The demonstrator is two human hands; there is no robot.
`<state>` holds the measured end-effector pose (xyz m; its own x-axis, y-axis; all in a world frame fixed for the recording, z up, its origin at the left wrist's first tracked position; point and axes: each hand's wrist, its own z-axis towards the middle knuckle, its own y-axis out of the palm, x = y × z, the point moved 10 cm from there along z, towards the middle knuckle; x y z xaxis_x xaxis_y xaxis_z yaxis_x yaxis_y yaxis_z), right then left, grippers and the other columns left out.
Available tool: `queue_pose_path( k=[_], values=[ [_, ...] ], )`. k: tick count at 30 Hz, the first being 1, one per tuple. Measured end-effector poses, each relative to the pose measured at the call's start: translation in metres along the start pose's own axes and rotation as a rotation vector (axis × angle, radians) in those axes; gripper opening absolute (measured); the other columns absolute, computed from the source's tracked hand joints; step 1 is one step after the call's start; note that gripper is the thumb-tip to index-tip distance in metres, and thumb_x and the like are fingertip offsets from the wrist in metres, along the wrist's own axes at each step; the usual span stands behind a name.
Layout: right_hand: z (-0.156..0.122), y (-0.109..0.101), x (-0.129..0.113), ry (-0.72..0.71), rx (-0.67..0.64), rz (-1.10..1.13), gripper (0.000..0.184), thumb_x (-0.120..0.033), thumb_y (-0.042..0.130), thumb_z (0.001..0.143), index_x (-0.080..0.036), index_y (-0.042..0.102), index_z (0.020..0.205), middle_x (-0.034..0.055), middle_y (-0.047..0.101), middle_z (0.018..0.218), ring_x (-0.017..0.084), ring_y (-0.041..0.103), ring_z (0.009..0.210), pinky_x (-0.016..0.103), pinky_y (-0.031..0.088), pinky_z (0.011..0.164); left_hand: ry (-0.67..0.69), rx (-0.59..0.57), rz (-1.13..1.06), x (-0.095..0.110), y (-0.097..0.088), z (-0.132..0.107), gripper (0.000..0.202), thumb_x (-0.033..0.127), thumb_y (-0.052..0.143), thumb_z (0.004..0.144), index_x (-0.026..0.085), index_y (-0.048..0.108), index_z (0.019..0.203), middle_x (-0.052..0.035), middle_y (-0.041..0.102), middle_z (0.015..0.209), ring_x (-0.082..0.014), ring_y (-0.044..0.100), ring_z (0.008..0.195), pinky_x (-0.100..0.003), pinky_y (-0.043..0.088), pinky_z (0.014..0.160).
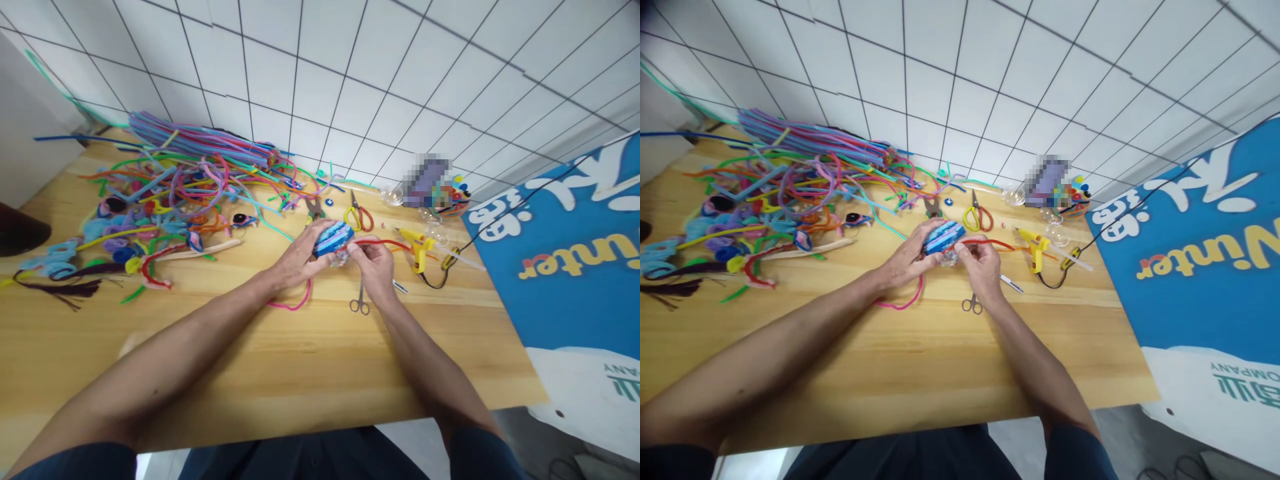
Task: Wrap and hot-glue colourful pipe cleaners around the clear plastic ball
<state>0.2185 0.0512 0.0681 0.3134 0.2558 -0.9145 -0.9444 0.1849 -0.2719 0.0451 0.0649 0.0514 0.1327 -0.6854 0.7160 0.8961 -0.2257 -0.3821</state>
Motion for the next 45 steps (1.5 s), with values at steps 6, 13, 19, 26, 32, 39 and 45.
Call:
queue_pose_path(
  k=[6,13,19,26,32,39,45],
  values=[
    [-0.0003,0.0000,0.0003,0.007,0.017,0.056,0.022,-0.046,0.078,0.090,-0.026,0.070,0.092,0.0008,0.075,0.082,0.019,0.068,0.075,0.034,0.058,0.073,-0.001,-0.005,-0.019,0.0013,-0.0018,0.0003,0.065,0.046,0.065,0.107,0.028,0.044,0.166,-0.0160,0.053,0.167,-0.0344,0.053,0.157,-0.059,0.044,0.133],
    [-0.0007,-0.0007,0.0009,0.034,0.039,0.092,0.019,-0.042,0.079,0.086,-0.026,0.070,0.090,0.0002,0.074,0.079,0.018,0.066,0.071,0.033,0.057,0.070,0.004,-0.023,0.001,0.0022,-0.0013,0.0013,0.067,0.042,0.068,0.105,0.029,0.044,0.166,-0.0157,0.053,0.168,-0.0344,0.051,0.160,-0.059,0.044,0.134],
    [-0.0006,-0.0011,0.0022,0.045,0.032,0.102,0.021,-0.043,0.081,0.086,-0.025,0.071,0.090,-0.0013,0.072,0.076,0.017,0.064,0.069,0.032,0.055,0.068,0.052,-0.015,-0.017,0.0052,-0.0019,0.0004,0.070,0.043,0.070,0.105,0.028,0.041,0.167,-0.0176,0.052,0.167,-0.0356,0.050,0.160,-0.060,0.044,0.134],
    [-0.0009,-0.0028,0.0039,0.032,0.028,0.081,0.021,-0.044,0.082,0.088,-0.026,0.072,0.090,-0.0020,0.071,0.077,0.016,0.062,0.070,0.031,0.053,0.069,0.057,-0.015,-0.039,0.0036,-0.0015,0.0006,0.070,0.040,0.069,0.104,0.031,0.041,0.167,-0.0164,0.052,0.167,-0.0366,0.048,0.161,-0.061,0.042,0.134],
    [-0.0011,-0.0015,0.0036,0.024,0.030,0.109,0.019,-0.041,0.082,0.088,-0.025,0.072,0.091,-0.0023,0.071,0.076,0.016,0.061,0.068,0.031,0.052,0.068,0.064,-0.016,-0.040,0.0047,-0.0035,0.0001,0.069,0.038,0.070,0.103,0.031,0.042,0.166,-0.0166,0.053,0.166,-0.0372,0.051,0.158,-0.062,0.044,0.132],
    [-0.0014,-0.0003,-0.0014,-0.003,0.031,0.126,0.019,-0.040,0.083,0.088,-0.026,0.070,0.091,-0.0027,0.072,0.076,0.015,0.062,0.068,0.031,0.053,0.068,0.072,0.010,-0.008,0.0037,-0.0039,0.0007,0.069,0.048,0.070,0.104,0.030,0.044,0.165,-0.0168,0.056,0.163,-0.0367,0.054,0.155,-0.061,0.046,0.131],
    [-0.0009,-0.0008,-0.0016,-0.001,0.039,0.115,0.020,-0.044,0.080,0.088,-0.027,0.070,0.093,-0.0020,0.071,0.079,0.017,0.063,0.071,0.032,0.054,0.070,0.103,0.016,-0.006,0.0040,-0.0041,0.0004,0.070,0.045,0.069,0.104,0.031,0.042,0.167,-0.0162,0.055,0.163,-0.0366,0.053,0.156,-0.061,0.047,0.130]
  ],
)
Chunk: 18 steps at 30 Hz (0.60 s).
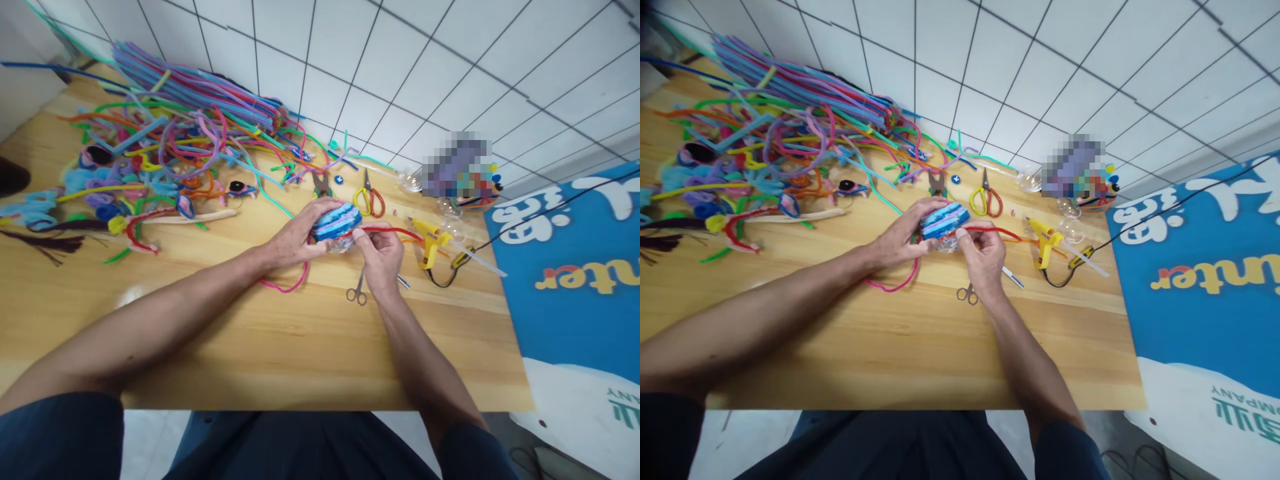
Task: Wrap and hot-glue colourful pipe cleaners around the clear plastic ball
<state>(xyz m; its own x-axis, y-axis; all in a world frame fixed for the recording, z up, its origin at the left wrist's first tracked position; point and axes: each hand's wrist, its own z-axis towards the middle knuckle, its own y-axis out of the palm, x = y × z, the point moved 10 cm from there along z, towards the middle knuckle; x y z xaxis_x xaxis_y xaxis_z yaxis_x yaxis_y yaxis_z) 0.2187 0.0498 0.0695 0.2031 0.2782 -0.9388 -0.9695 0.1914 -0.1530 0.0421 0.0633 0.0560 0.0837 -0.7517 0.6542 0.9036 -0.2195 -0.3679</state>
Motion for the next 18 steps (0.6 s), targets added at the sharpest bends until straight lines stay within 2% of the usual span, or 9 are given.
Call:
queue_pose_path(
  k=[3,5,7,9,11,14,16,18],
  values=[
    [-0.003,-0.006,-0.002,-0.006,0.052,-0.058,0.027,-0.050,0.077,0.091,-0.027,0.065,0.088,-0.0031,0.064,0.075,0.016,0.059,0.069,0.031,0.051,0.068,0.008,0.009,0.001,0.000,0.000,-0.001,0.070,0.047,0.069,0.104,0.030,0.042,0.166,-0.0166,0.056,0.163,-0.0369,0.053,0.157,-0.061,0.046,0.130],
    [-0.007,-0.008,-0.008,-0.029,0.060,-0.134,0.035,-0.051,0.072,0.094,-0.026,0.056,0.076,-0.0054,0.052,0.066,0.015,0.050,0.063,0.030,0.045,0.063,-0.003,0.016,0.005,-0.003,0.000,-0.001,0.070,0.050,0.069,0.104,0.030,0.043,0.166,-0.0167,0.056,0.163,-0.0369,0.052,0.157,-0.061,0.046,0.131],
    [-0.013,-0.001,-0.016,-0.061,-0.019,-0.224,0.046,-0.047,0.067,0.097,-0.026,0.043,0.065,-0.0070,0.038,0.059,0.013,0.039,0.058,0.030,0.035,0.059,-0.009,0.016,0.006,-0.005,0.000,-0.002,0.071,0.052,0.069,0.103,0.029,0.043,0.166,-0.0170,0.055,0.164,-0.0367,0.052,0.157,-0.061,0.046,0.131],
    [-0.021,0.016,-0.024,-0.076,-0.189,-0.309,0.050,-0.042,0.065,0.097,-0.026,0.035,0.061,-0.0075,0.032,0.056,0.012,0.033,0.055,0.030,0.030,0.057,-0.002,0.013,0.006,-0.006,0.001,-0.002,0.071,0.051,0.069,0.103,0.028,0.044,0.165,-0.0176,0.055,0.163,-0.0368,0.052,0.157,-0.060,0.045,0.131],
    [-0.034,0.038,-0.027,-0.059,-0.414,-0.427,0.042,-0.036,0.066,0.096,-0.025,0.044,0.062,-0.0074,0.039,0.055,0.012,0.037,0.054,0.030,0.031,0.057,0.000,0.010,0.009,-0.007,0.002,-0.001,0.071,0.049,0.070,0.102,0.026,0.045,0.164,-0.0184,0.056,0.163,-0.0372,0.053,0.157,-0.060,0.045,0.132],
    [-0.059,0.065,-0.022,-0.038,-0.707,-0.738,0.015,-0.025,0.072,0.093,-0.024,0.068,0.079,-0.0028,0.066,0.071,0.015,0.058,0.066,0.029,0.038,0.065,-0.034,0.012,0.002,-0.011,0.004,0.000,0.072,0.043,0.071,0.099,0.025,0.044,0.164,-0.0193,0.055,0.164,-0.0385,0.052,0.156,-0.062,0.044,0.131],
    [-0.069,0.071,-0.016,-0.028,-0.793,-0.965,0.006,-0.022,0.071,0.096,-0.024,0.073,0.091,0.0032,0.078,0.093,0.020,0.069,0.082,0.030,0.042,0.070,-0.043,0.016,-0.011,-0.012,0.005,0.000,0.074,0.040,0.071,0.097,0.025,0.045,0.164,-0.0184,0.055,0.165,-0.0390,0.052,0.157,-0.062,0.043,0.132],
    [-0.075,0.072,-0.009,-0.009,-0.829,-1.114,0.009,-0.023,0.066,0.102,-0.023,0.074,0.096,0.0078,0.080,0.107,0.023,0.073,0.091,0.031,0.043,0.073,-0.047,0.016,-0.022,-0.013,0.005,0.001,0.074,0.038,0.072,0.095,0.025,0.045,0.164,-0.0176,0.055,0.164,-0.0388,0.052,0.157,-0.062,0.042,0.132]
  ],
)
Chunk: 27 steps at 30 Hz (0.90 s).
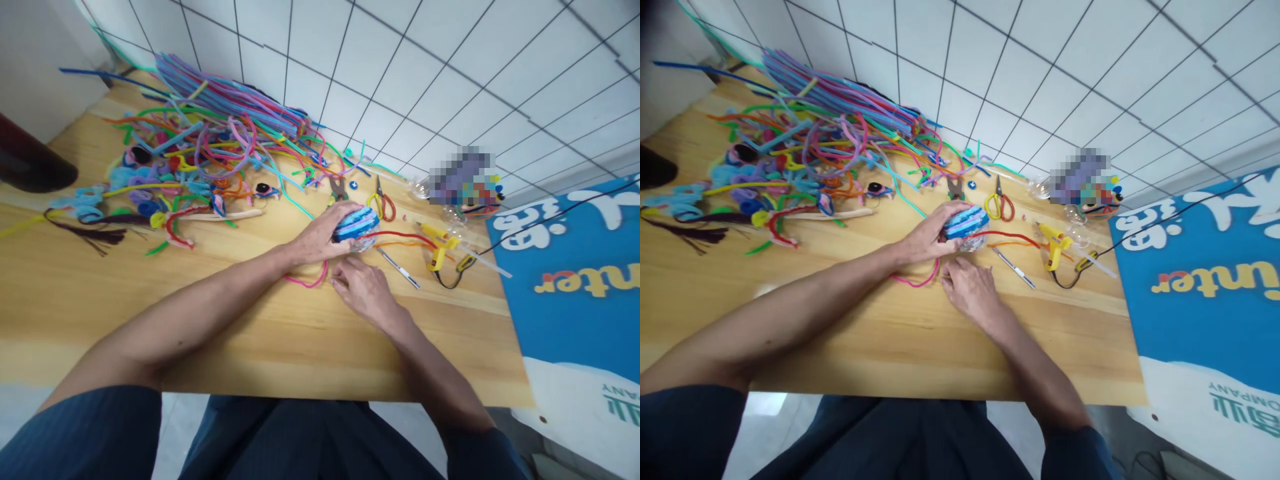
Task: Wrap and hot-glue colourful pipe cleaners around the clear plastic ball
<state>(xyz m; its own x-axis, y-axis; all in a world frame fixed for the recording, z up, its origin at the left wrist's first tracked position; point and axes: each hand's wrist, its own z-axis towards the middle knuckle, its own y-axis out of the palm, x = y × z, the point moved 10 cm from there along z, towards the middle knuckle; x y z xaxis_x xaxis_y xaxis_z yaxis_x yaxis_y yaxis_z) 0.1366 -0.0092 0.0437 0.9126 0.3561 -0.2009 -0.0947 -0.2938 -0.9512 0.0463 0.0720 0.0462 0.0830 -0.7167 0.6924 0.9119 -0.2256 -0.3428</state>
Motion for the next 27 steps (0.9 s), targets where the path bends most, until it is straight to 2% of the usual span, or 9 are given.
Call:
queue_pose_path(
  k=[3,5,8,11,16,20,25,26,27],
  values=[
    [0.002,0.010,0.000,-0.007,-0.007,-0.022,0.014,-0.021,0.061,0.105,-0.023,0.072,0.095,0.0095,0.079,0.105,0.023,0.072,0.088,0.032,0.044,0.072,0.005,0.003,-0.013,0.001,0.001,0.001,0.074,0.035,0.072,0.094,0.025,0.046,0.162,-0.0172,0.057,0.163,-0.0382,0.053,0.156,-0.061,0.043,0.132],
    [0.003,0.012,-0.002,-0.038,0.046,0.029,0.013,-0.017,0.063,0.099,-0.024,0.068,0.088,0.0080,0.076,0.096,0.023,0.069,0.082,0.032,0.043,0.069,0.004,0.005,-0.017,0.002,0.001,0.002,0.073,0.035,0.072,0.093,0.025,0.047,0.161,-0.0172,0.057,0.162,-0.0377,0.053,0.155,-0.060,0.043,0.132],
    [-0.003,0.003,-0.001,-0.061,0.216,0.162,0.018,-0.012,0.066,0.086,-0.026,0.057,0.078,0.0039,0.069,0.084,0.021,0.063,0.075,0.033,0.042,0.067,-0.024,0.004,-0.018,0.000,0.002,0.002,0.073,0.034,0.072,0.092,0.024,0.048,0.160,-0.0170,0.057,0.163,-0.0374,0.052,0.156,-0.061,0.042,0.133],
    [-0.025,-0.017,0.014,-0.056,0.431,0.387,0.022,-0.010,0.063,0.077,-0.027,0.049,0.074,-0.0007,0.063,0.076,0.019,0.060,0.071,0.032,0.045,0.068,-0.034,0.001,-0.017,0.001,0.002,0.002,0.073,0.034,0.073,0.091,0.024,0.048,0.159,-0.0169,0.057,0.163,-0.0372,0.052,0.157,-0.062,0.041,0.133],
    [-0.076,-0.023,0.081,0.161,0.607,0.733,0.011,-0.026,0.070,0.081,-0.026,0.062,0.089,-0.0038,0.068,0.077,0.016,0.064,0.067,0.031,0.054,0.068,-0.058,0.005,-0.033,0.003,-0.001,0.002,0.071,0.030,0.073,0.092,0.022,0.049,0.158,-0.0182,0.058,0.162,-0.0357,0.055,0.154,-0.059,0.045,0.131],
    [-0.119,-0.018,0.134,0.364,0.719,0.798,0.025,-0.042,0.075,0.081,-0.024,0.069,0.097,-0.0034,0.069,0.075,0.016,0.064,0.066,0.031,0.054,0.065,-0.044,-0.008,-0.016,0.006,-0.002,0.001,0.071,0.028,0.073,0.092,0.022,0.048,0.159,-0.0175,0.057,0.163,-0.0341,0.056,0.153,-0.058,0.045,0.131],
    [-0.199,-0.023,0.187,0.606,0.793,0.660,0.029,-0.049,0.068,0.082,-0.025,0.070,0.098,-0.0035,0.062,0.064,0.019,0.059,0.058,0.034,0.051,0.059,-0.023,-0.002,-0.009,0.007,-0.006,-0.001,0.070,0.028,0.072,0.094,0.021,0.048,0.160,-0.0184,0.056,0.163,-0.0341,0.056,0.153,-0.057,0.046,0.130],
    [-0.221,-0.023,0.199,0.659,0.772,0.597,0.030,-0.050,0.066,0.082,-0.026,0.070,0.098,-0.0024,0.063,0.063,0.021,0.060,0.057,0.035,0.051,0.058,-0.034,-0.005,-0.009,0.006,-0.006,-0.001,0.070,0.030,0.072,0.094,0.021,0.048,0.159,-0.0186,0.056,0.162,-0.0345,0.057,0.152,-0.058,0.046,0.130],
    [-0.241,-0.018,0.211,0.714,0.697,0.518,0.029,-0.051,0.065,0.082,-0.027,0.071,0.098,-0.0006,0.065,0.063,0.023,0.062,0.058,0.038,0.051,0.058,-0.050,-0.011,-0.008,0.004,-0.005,-0.001,0.069,0.032,0.073,0.095,0.021,0.049,0.159,-0.0186,0.056,0.162,-0.0347,0.057,0.151,-0.058,0.047,0.129]
  ],
)
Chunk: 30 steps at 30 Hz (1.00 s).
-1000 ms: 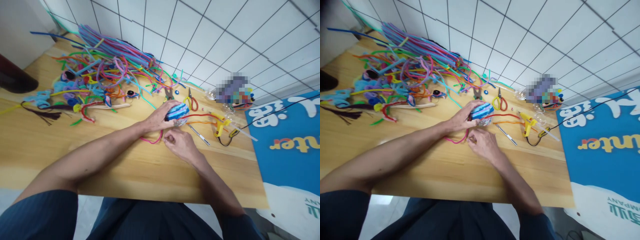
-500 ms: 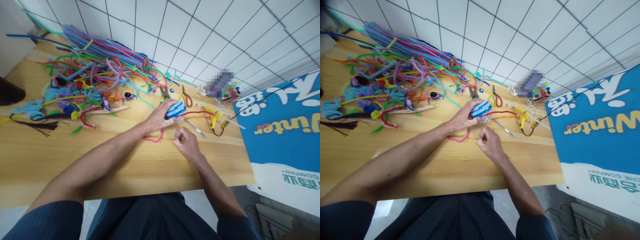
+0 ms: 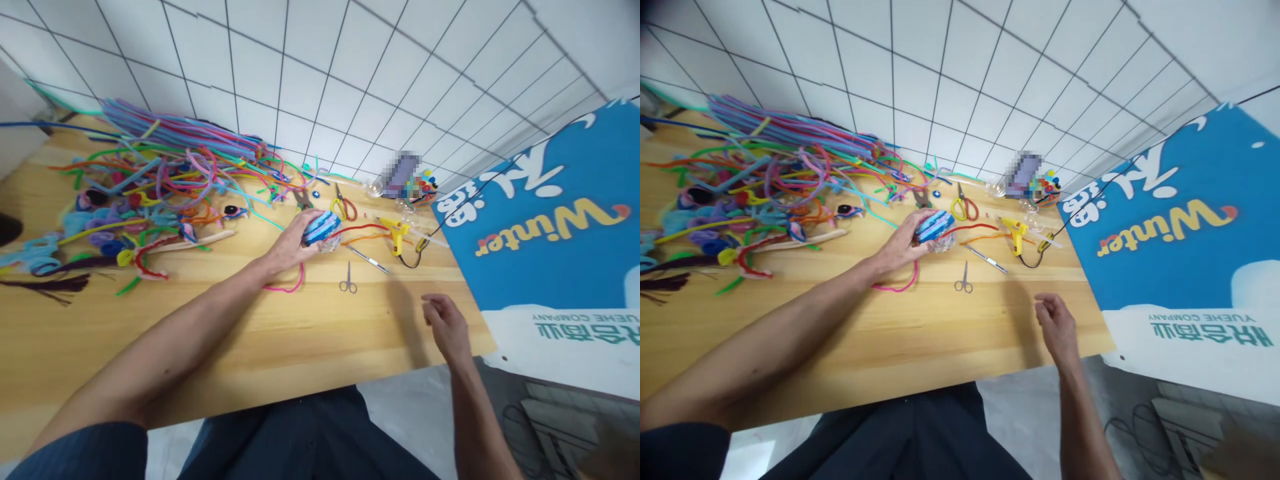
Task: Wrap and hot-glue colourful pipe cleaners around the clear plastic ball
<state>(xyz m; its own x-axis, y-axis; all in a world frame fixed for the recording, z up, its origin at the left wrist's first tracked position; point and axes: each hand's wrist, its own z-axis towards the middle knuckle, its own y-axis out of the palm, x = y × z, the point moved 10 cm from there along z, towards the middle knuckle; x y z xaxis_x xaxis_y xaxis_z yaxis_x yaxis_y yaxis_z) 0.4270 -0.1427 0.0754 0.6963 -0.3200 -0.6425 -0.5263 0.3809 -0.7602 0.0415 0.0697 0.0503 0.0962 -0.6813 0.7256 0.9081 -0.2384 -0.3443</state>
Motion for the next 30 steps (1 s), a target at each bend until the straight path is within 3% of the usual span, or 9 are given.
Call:
queue_pose_path(
  k=[3,5,6,8,11,14,18,25,30],
  values=[
    [-0.015,-0.039,0.052,0.029,-0.078,-0.389,0.021,-0.047,0.063,0.070,-0.031,0.069,0.082,0.0088,0.073,0.072,0.035,0.070,0.067,0.051,0.055,0.064,-0.042,-0.012,0.001,-0.003,0.001,0.001,0.069,0.038,0.074,0.097,0.021,0.049,0.159,-0.0191,0.056,0.161,-0.0351,0.057,0.151,-0.058,0.047,0.129],
    [-0.022,-0.065,0.059,-0.026,0.049,-0.475,0.026,-0.047,0.065,0.068,-0.031,0.070,0.087,0.0164,0.080,0.095,0.043,0.076,0.088,0.061,0.060,0.078,-0.051,-0.011,-0.006,-0.003,0.001,0.001,0.070,0.040,0.074,0.097,0.020,0.049,0.159,-0.0190,0.056,0.161,-0.0355,0.057,0.152,-0.058,0.047,0.130],
    [-0.024,-0.063,0.056,-0.052,0.035,-0.426,0.031,-0.049,0.066,0.068,-0.031,0.072,0.093,0.0173,0.081,0.101,0.044,0.077,0.094,0.063,0.061,0.085,-0.052,-0.009,-0.009,-0.003,0.001,0.001,0.070,0.041,0.075,0.097,0.021,0.049,0.159,-0.0186,0.057,0.161,-0.0355,0.057,0.152,-0.058,0.047,0.130],
    [-0.024,-0.037,0.037,-0.077,-0.078,-0.245,0.038,-0.054,0.071,0.077,-0.030,0.075,0.106,0.0151,0.081,0.113,0.040,0.078,0.103,0.059,0.063,0.092,-0.054,-0.006,-0.016,-0.002,0.000,0.000,0.070,0.041,0.075,0.097,0.023,0.050,0.159,-0.0178,0.057,0.161,-0.0355,0.058,0.151,-0.058,0.048,0.129],
    [-0.009,0.025,-0.028,-0.169,-0.199,0.038,0.034,-0.055,0.076,0.087,-0.029,0.076,0.109,0.0110,0.081,0.115,0.032,0.077,0.105,0.053,0.063,0.099,-0.055,-0.007,-0.022,-0.001,-0.001,-0.001,0.069,0.042,0.075,0.098,0.024,0.049,0.160,-0.0177,0.055,0.162,-0.0358,0.057,0.152,-0.059,0.048,0.129],
    [0.018,0.086,-0.099,-0.304,-0.232,0.287,0.040,-0.053,0.082,0.086,-0.029,0.073,0.117,0.0092,0.078,0.125,0.031,0.074,0.117,0.053,0.059,0.108,-0.040,-0.010,-0.022,0.002,-0.001,-0.002,0.068,0.045,0.073,0.100,0.026,0.048,0.161,-0.0175,0.055,0.162,-0.0356,0.056,0.152,-0.059,0.048,0.129],
    [0.046,0.152,-0.154,-0.361,-0.257,0.565,0.059,-0.052,0.087,0.083,-0.029,0.064,0.132,0.0113,0.069,0.146,0.030,0.064,0.140,0.054,0.050,0.122,-0.032,0.004,-0.014,0.003,-0.002,-0.003,0.068,0.046,0.073,0.101,0.026,0.048,0.161,-0.0178,0.055,0.161,-0.0363,0.057,0.152,-0.059,0.050,0.127],
    [0.050,0.184,-0.199,-0.492,-0.226,0.692,0.029,-0.040,0.081,0.089,-0.030,0.067,0.114,0.0080,0.069,0.138,0.027,0.057,0.148,0.051,0.037,0.134,-0.003,-0.004,0.017,0.004,-0.001,-0.003,0.068,0.047,0.072,0.103,0.027,0.046,0.162,-0.0176,0.055,0.163,-0.0352,0.054,0.155,-0.060,0.046,0.131],
    [0.051,0.189,-0.206,-0.494,-0.246,0.682,0.012,-0.036,0.077,0.092,-0.029,0.069,0.097,0.0063,0.072,0.126,0.027,0.062,0.139,0.050,0.043,0.128,0.032,-0.005,0.021,0.005,-0.001,-0.003,0.069,0.047,0.071,0.104,0.029,0.044,0.164,-0.0169,0.055,0.163,-0.0348,0.052,0.156,-0.060,0.046,0.131]
  ],
)
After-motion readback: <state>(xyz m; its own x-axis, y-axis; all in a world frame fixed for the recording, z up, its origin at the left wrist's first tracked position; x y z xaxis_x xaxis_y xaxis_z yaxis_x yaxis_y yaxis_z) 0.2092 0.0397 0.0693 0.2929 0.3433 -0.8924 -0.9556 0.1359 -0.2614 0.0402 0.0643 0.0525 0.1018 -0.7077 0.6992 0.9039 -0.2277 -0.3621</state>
